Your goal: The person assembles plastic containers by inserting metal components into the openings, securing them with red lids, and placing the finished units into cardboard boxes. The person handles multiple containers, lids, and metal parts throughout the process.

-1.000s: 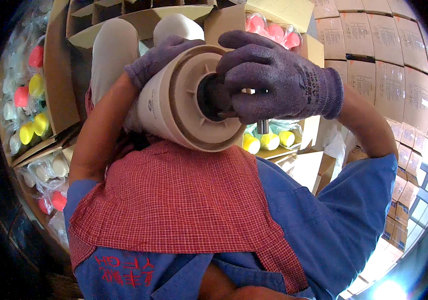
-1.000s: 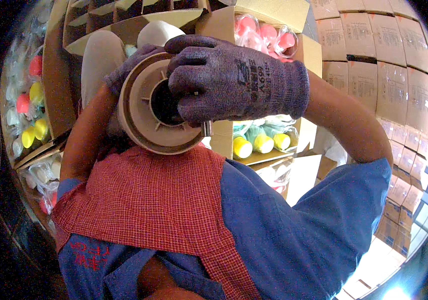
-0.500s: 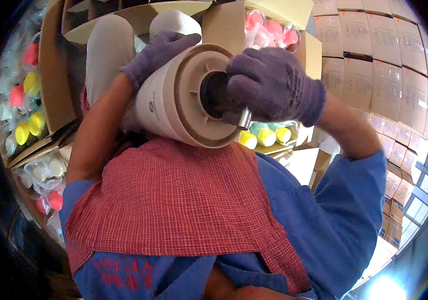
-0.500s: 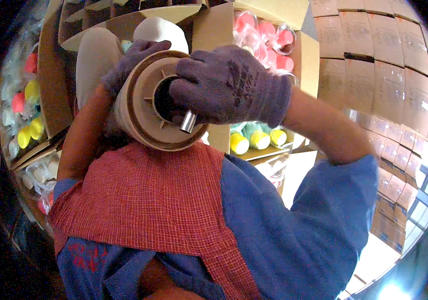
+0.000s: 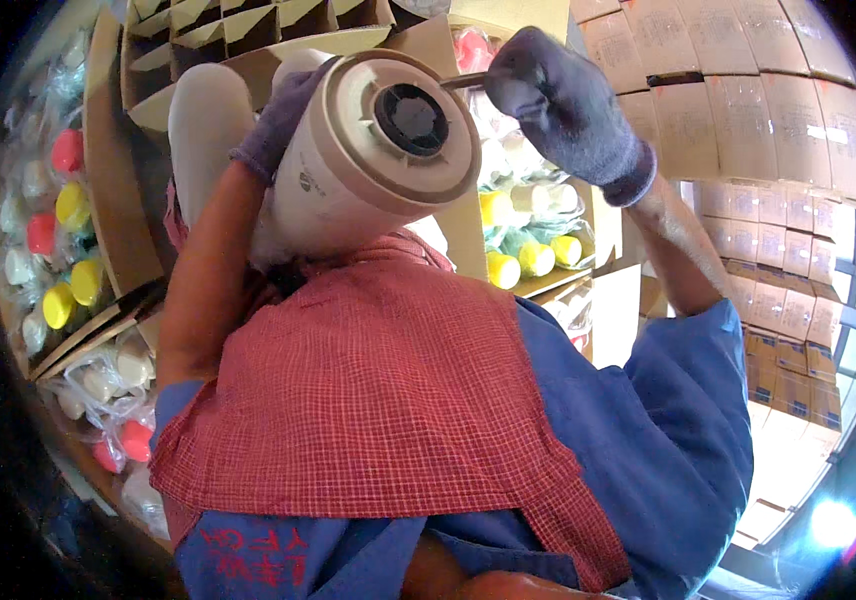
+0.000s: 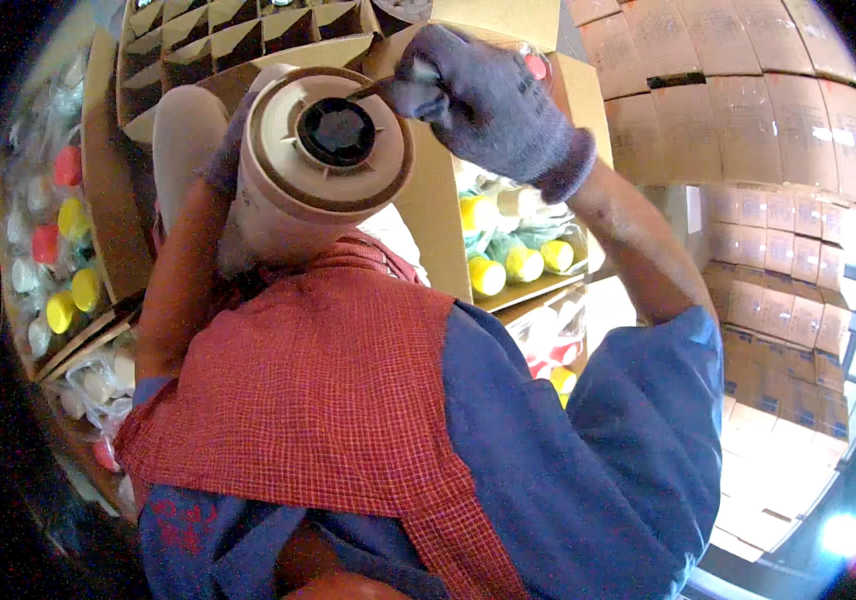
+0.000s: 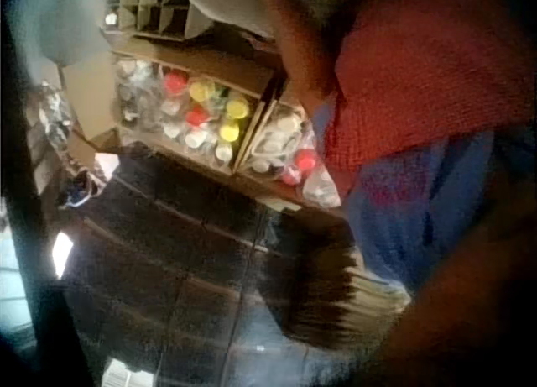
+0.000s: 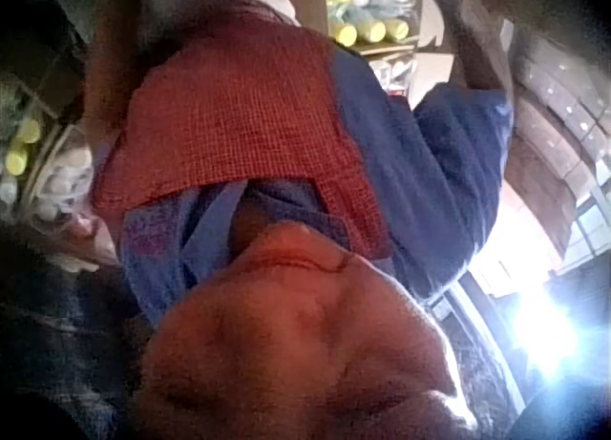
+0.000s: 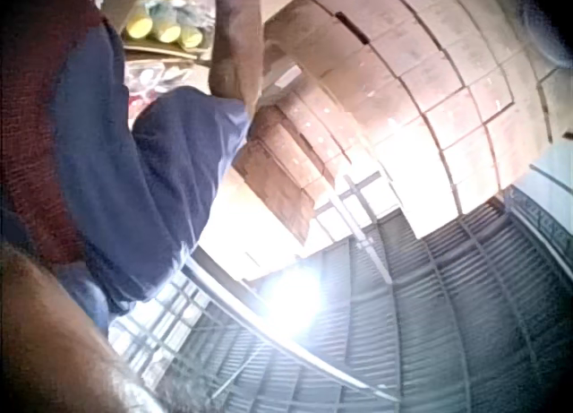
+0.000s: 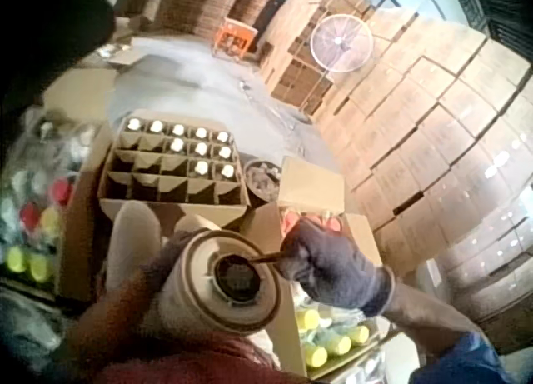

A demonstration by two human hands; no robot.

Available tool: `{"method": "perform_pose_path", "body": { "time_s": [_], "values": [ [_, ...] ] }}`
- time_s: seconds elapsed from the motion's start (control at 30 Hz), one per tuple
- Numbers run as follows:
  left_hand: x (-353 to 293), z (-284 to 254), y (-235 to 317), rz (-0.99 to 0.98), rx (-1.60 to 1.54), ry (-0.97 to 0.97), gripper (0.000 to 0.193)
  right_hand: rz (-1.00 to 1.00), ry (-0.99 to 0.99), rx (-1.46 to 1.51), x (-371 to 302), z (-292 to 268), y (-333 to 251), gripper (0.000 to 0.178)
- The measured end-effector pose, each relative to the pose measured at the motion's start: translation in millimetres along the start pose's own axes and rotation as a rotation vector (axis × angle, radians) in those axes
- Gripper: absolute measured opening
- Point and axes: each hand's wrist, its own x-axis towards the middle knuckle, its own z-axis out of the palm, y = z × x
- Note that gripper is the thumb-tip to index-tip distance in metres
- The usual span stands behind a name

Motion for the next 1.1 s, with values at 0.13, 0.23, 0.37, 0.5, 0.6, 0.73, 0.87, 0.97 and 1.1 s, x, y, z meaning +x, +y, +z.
{"method": "perform_pose_path", "body": {
  "time_s": [0.13, 0.23, 0.37, 0.5, 0.6, 0.73, 0.87, 0.97, 1.1],
  "values": [
    [-20, 16, 11, -0.022, -0.05, 0.015, 0.032, -0.517, -0.266, -0.415, 14, -14, 0, 0.02],
    [-19, 15, 9, 0.007, 0.059, -0.043, 0.031, -0.656, -0.357, -0.404, 26, -9, -1, 0.024],
    [1, 0, -5, 0.018, 0.188, -0.128, 0.033, -0.644, -0.39, -0.279, 41, -4, 3, 0.025],
    [7, -17, -23, 0.276, 0.682, -0.186, 0.04, -0.733, -0.486, -0.355, 53, -5, 3, 0.029],
    [2, -2, -3, 0.42, 0.97, -0.219, 0.042, -0.942, -0.483, -0.38, 57, -2, 13, 0.036],
    [1, 5, -4, 0.336, 0.891, -0.211, 0.036, -0.937, -0.533, -0.298, 60, 3, 13, 0.035],
    [1, -2, -15, 0.493, 1.001, -0.102, 0.034, -0.58, -0.54, -0.312, 59, 4, 3, 0.028],
    [-5, 5, -6, 0.204, 0.809, 0.107, 0.032, -0.139, -0.365, -0.251, 38, 21, 15, 0.026],
    [-7, 27, 10, -0.195, 0.605, 0.421, 0.063, 0.464, -0.124, 0.328, -5, 48, 98, 0.034]
  ]
}}
